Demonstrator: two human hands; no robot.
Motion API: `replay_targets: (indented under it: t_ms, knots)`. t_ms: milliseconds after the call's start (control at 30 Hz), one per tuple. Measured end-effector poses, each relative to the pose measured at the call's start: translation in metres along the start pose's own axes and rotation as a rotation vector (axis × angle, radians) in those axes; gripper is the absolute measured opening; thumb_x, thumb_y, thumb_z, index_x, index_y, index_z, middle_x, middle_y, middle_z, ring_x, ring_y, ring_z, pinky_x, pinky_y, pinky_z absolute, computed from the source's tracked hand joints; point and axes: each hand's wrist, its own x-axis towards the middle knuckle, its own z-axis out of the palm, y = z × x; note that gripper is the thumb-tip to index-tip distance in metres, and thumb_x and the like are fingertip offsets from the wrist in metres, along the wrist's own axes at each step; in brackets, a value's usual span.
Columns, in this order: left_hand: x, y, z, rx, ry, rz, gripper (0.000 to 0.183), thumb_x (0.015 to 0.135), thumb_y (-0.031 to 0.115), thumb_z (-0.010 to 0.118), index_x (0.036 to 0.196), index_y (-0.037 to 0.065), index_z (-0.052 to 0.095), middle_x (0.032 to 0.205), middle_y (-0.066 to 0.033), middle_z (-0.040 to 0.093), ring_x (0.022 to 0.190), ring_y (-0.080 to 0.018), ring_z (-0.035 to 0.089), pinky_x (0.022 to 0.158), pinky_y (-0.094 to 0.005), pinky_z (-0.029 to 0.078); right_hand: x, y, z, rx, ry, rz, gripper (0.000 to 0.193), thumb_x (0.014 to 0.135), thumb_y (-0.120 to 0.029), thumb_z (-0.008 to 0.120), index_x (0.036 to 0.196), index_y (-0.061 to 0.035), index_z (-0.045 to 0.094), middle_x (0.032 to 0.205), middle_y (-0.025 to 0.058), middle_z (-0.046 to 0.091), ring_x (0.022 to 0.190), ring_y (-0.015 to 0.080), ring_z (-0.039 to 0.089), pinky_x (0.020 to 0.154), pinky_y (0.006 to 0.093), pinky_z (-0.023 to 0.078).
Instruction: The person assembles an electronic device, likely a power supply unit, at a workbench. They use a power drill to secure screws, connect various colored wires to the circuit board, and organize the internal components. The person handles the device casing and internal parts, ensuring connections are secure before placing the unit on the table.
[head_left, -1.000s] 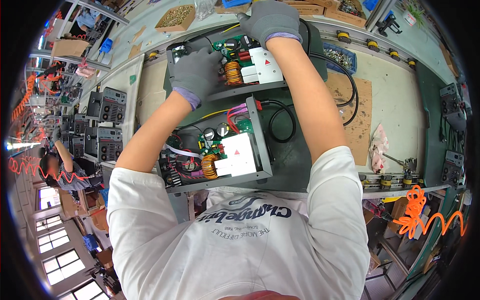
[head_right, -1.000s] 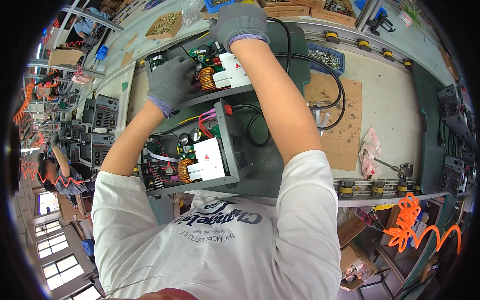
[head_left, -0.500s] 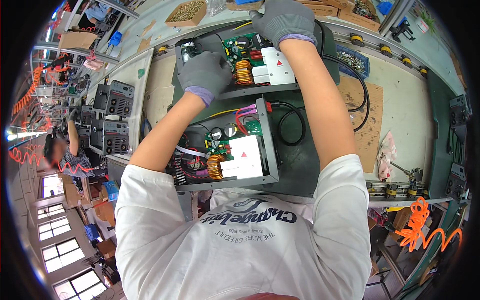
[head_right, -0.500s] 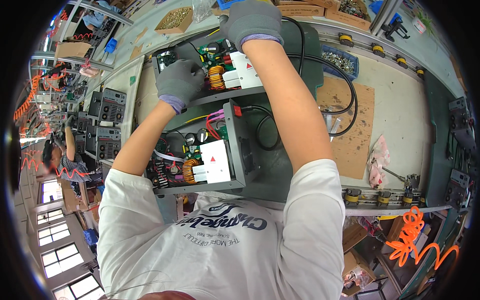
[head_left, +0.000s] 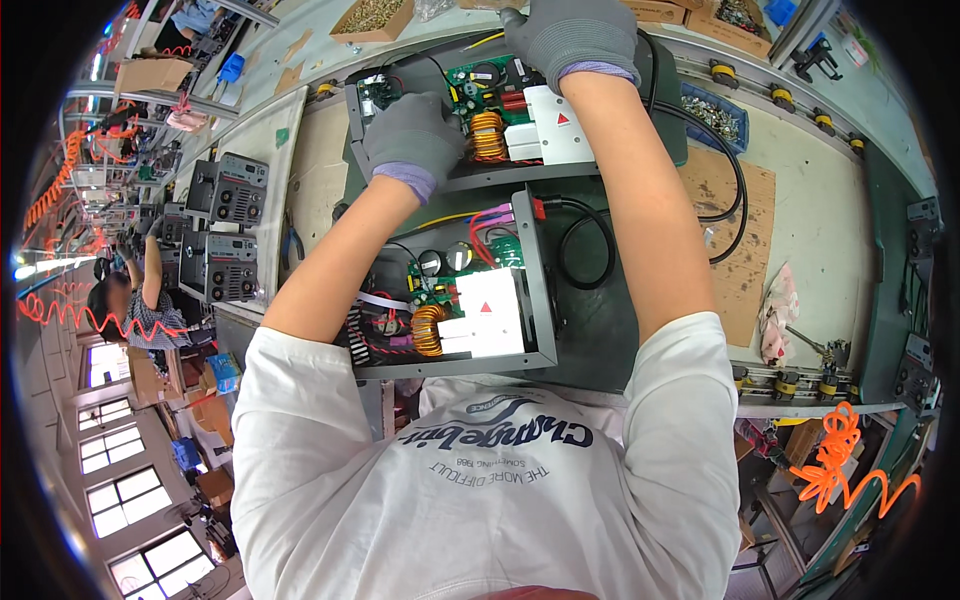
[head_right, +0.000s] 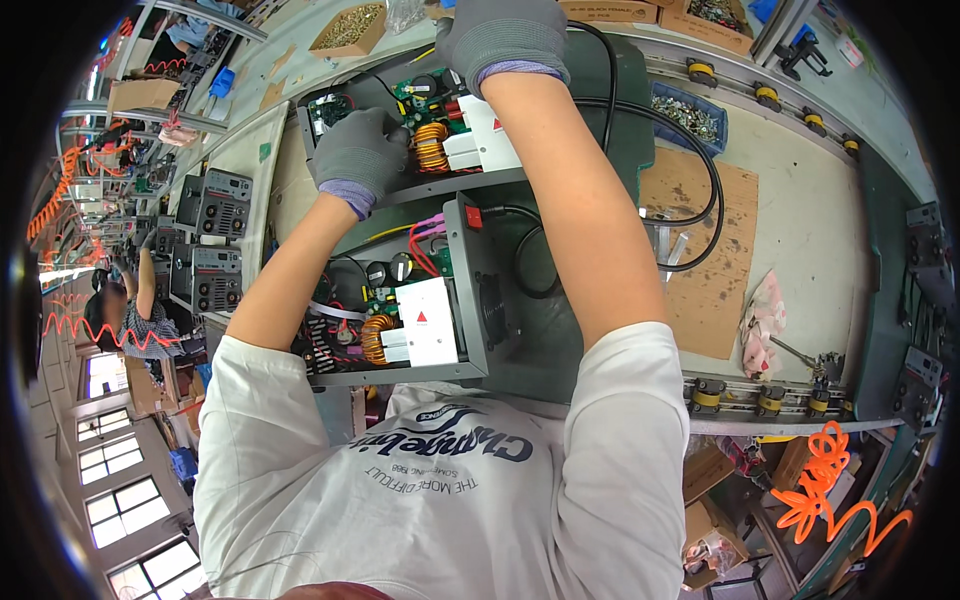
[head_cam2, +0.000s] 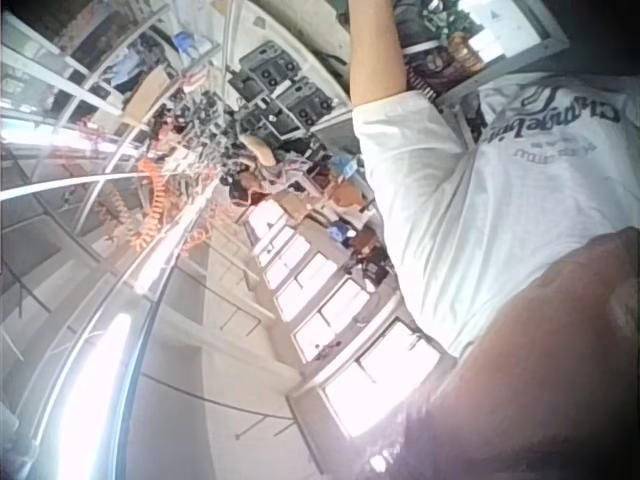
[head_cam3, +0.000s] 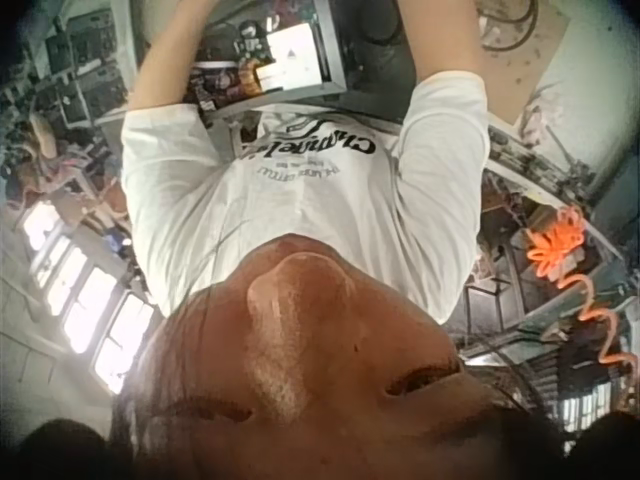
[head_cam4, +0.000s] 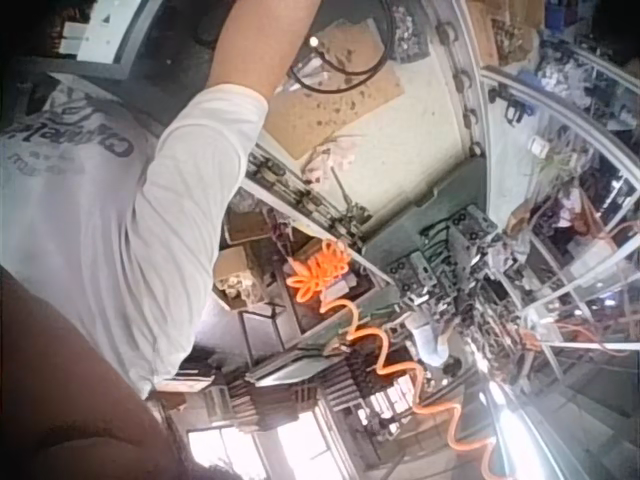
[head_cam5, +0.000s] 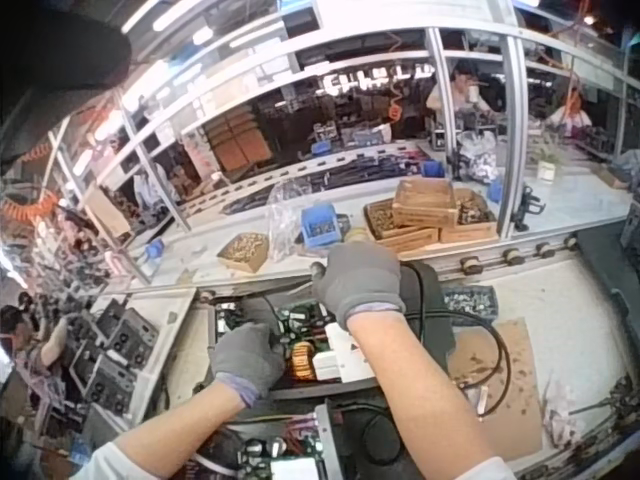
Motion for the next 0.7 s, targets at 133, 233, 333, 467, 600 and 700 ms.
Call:
replay_targets:
  t_ms: [133, 233, 333, 467, 600, 700]
  knots:
    - [0.0, -0.001, -0.001, 0.011, -0.025, -0.041, 0.024, 0.091, 0.034, 0.066, 0.102, 0.014, 0.076, 0.108, -0.0125, 0.072, 0.101, -0.0321, 0.07, 0.088, -0.0443, 0.054, 0.0, 0.0, -0.001, 0.011, -0.022, 0.0, 0.04, 0.091, -0.045, 0.062, 0.099, -0.0094, 0.078, 0.103, 0.0154, 0.074, 0.095, 0.0325, 0.072, 0.081, 0.0448, 0.056]
    - [0.0, -0.004, 0.007, 0.003, 0.039, -0.022, 0.024, 0.091, 0.034, 0.067, 0.105, 0.016, 0.078, 0.11, -0.0109, 0.07, 0.102, -0.0316, 0.069, 0.088, -0.044, 0.054, 0.0, 0.001, 0.002, -0.004, -0.004, -0.016, 0.04, 0.092, -0.046, 0.062, 0.099, -0.0103, 0.078, 0.104, 0.0146, 0.074, 0.095, 0.0321, 0.072, 0.081, 0.0446, 0.056]
    - [0.001, -0.008, 0.009, -0.038, 0.013, 0.012, 0.025, 0.089, 0.034, 0.067, 0.104, 0.018, 0.079, 0.111, -0.0101, 0.069, 0.103, -0.0312, 0.068, 0.088, -0.0433, 0.054, 0.001, 0.001, 0.002, -0.019, -0.012, -0.007, 0.041, 0.092, -0.047, 0.061, 0.1, -0.0105, 0.078, 0.103, 0.0141, 0.074, 0.095, 0.0313, 0.072, 0.08, 0.0444, 0.057]
    - [0.001, -0.005, 0.008, -0.03, 0.019, -0.027, 0.025, 0.085, 0.034, 0.067, 0.099, 0.018, 0.081, 0.111, -0.0103, 0.067, 0.104, -0.0314, 0.068, 0.088, -0.0425, 0.055, 0.001, 0.0, -0.002, -0.019, -0.036, -0.005, 0.041, 0.092, -0.047, 0.061, 0.1, -0.0108, 0.078, 0.104, 0.0138, 0.074, 0.095, 0.0307, 0.073, 0.08, 0.0443, 0.057]
    - [-0.001, 0.0, 0.008, -0.009, 0.025, -0.058, 0.025, 0.083, 0.032, 0.066, 0.096, 0.015, 0.08, 0.111, -0.0124, 0.07, 0.102, -0.0325, 0.069, 0.088, -0.0426, 0.056, 0.0, -0.003, -0.001, -0.03, -0.053, 0.01, 0.041, 0.092, -0.047, 0.061, 0.101, -0.0109, 0.078, 0.104, 0.0136, 0.074, 0.095, 0.0306, 0.073, 0.081, 0.0441, 0.057]
    - [0.014, 0.005, 0.002, 0.013, -0.16, -0.101, 0.029, 0.088, 0.035, 0.063, 0.098, 0.013, 0.079, 0.107, -0.0154, 0.072, 0.099, -0.0342, 0.07, 0.088, -0.0434, 0.055, -0.001, -0.002, -0.002, -0.045, -0.029, 0.011, 0.04, 0.092, -0.046, 0.061, 0.102, -0.0115, 0.078, 0.104, 0.0138, 0.073, 0.096, 0.031, 0.072, 0.082, 0.0446, 0.056]
